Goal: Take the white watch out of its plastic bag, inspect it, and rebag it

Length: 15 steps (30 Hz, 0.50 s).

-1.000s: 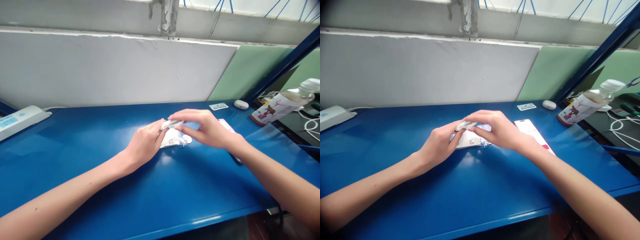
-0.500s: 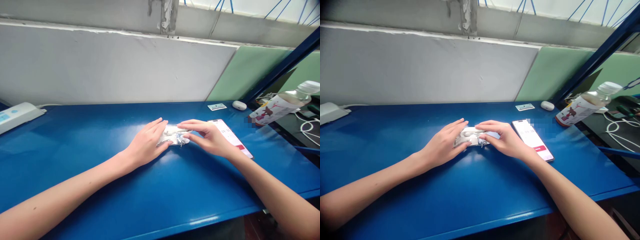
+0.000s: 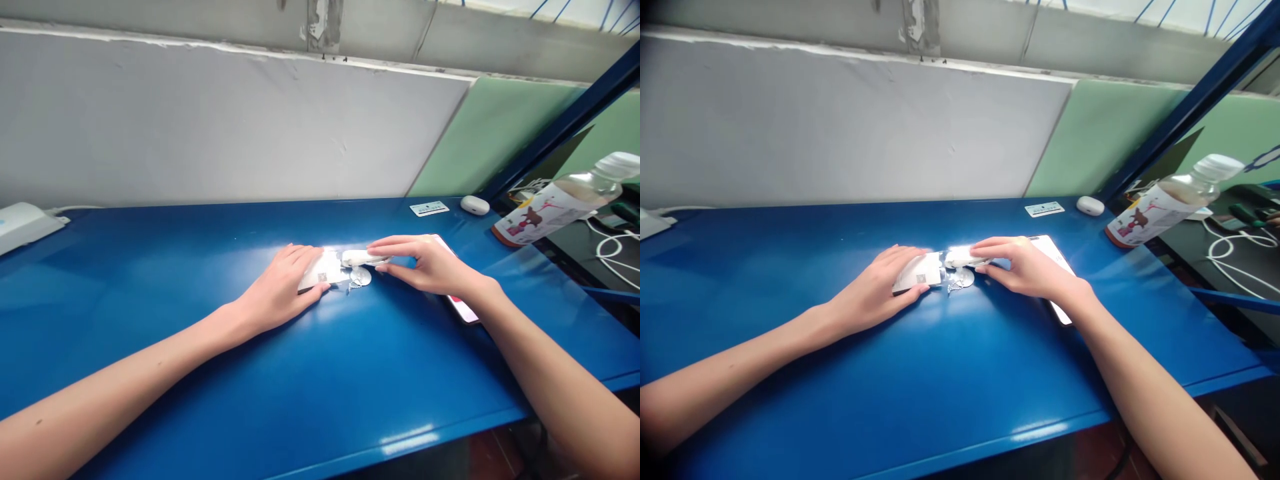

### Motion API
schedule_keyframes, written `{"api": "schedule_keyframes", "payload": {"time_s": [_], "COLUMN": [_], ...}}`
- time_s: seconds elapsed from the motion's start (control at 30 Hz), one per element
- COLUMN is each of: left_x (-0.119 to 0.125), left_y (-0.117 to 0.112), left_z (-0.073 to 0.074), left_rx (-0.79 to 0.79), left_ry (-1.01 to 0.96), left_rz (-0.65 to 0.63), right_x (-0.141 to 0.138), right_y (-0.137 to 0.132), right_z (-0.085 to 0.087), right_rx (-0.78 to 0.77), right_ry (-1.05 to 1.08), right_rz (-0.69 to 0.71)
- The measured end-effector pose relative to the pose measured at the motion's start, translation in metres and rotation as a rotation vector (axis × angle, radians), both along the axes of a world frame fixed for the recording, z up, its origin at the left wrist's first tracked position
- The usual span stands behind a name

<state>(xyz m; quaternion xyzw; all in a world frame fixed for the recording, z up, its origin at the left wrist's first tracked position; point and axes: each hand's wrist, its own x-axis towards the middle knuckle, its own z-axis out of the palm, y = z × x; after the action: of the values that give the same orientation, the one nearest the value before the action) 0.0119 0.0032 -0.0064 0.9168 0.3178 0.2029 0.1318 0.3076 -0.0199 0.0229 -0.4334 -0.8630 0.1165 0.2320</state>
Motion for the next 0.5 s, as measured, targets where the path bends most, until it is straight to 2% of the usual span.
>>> {"api": "schedule_keyframes", "payload": {"time_s": [0.27,0.5], "left_x": [-0.001,-0.001], "left_y": [-0.001,0.000], "left_z": [-0.004,-0.004], "left_rx": [0.029,0.043], "left_ry": [-0.015,-0.042], "left_rz": [-0.005,-0.031], "right_x": [-0.007,-0.029], "right_y": [-0.004,-0.005], "right_z": [-0.004,-0.029], "right_rx": [-0.061,0.002], "right_ry": [0.029,0.112], "right_rz": [0.056,0.071]}}
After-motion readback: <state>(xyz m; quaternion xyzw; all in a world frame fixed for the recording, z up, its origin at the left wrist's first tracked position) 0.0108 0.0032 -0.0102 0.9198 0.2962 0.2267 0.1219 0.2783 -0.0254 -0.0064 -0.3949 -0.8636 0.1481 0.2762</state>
